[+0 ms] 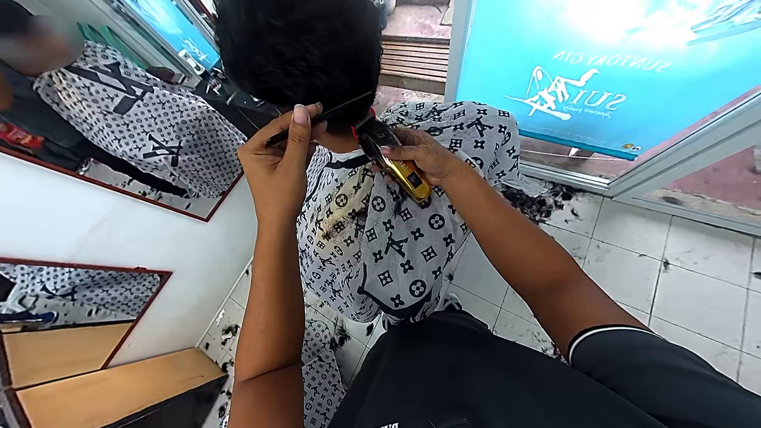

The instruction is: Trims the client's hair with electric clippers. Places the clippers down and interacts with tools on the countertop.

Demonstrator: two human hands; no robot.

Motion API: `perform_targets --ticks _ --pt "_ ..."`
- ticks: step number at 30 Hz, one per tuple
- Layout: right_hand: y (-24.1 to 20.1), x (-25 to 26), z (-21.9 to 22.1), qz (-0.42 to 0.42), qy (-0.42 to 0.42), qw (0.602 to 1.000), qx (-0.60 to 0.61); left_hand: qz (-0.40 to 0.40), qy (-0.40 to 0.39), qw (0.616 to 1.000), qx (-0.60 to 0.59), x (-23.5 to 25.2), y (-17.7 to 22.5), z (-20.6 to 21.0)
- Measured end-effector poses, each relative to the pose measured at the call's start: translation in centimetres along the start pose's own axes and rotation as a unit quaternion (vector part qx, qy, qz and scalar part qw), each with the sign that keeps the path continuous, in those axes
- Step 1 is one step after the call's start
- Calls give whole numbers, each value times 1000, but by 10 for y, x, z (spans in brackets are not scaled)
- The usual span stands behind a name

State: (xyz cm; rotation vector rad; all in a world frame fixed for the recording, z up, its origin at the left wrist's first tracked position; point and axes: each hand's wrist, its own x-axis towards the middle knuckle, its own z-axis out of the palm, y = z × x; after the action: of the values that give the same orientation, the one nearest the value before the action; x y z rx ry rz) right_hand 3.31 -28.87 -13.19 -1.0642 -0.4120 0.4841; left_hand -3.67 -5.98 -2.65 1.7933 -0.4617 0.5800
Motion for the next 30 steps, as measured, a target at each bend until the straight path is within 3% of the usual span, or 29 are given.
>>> perform_targets --ticks 3,6,8,14,18,23,27,30 --pt "2 -5 9 -41 -14 999 26 6 -17 1000 -2 0 3 -1" --pt "2 -10 23 46 43 998 -7 -1 -33 998 -48 2 12 -6" --pt "10 -9 28 61 64 996 9 -16 -23 998 -61 3 16 -9" --pt "18 -4 46 -62 73 995 -18 -42 15 999 -16 6 10 -12" --pt "18 -5 57 28 107 993 37 -48 11 999 -12 7 8 -13" --pt "27 2 61 -108 85 990 -38 -49 7 999 -3 11 9 -15" --pt "30 0 68 -14 121 992 27 -47 1 999 9 14 10 -17" --pt "27 5 68 -79 107 991 -21 -42 -6 999 9 17 9 -17"
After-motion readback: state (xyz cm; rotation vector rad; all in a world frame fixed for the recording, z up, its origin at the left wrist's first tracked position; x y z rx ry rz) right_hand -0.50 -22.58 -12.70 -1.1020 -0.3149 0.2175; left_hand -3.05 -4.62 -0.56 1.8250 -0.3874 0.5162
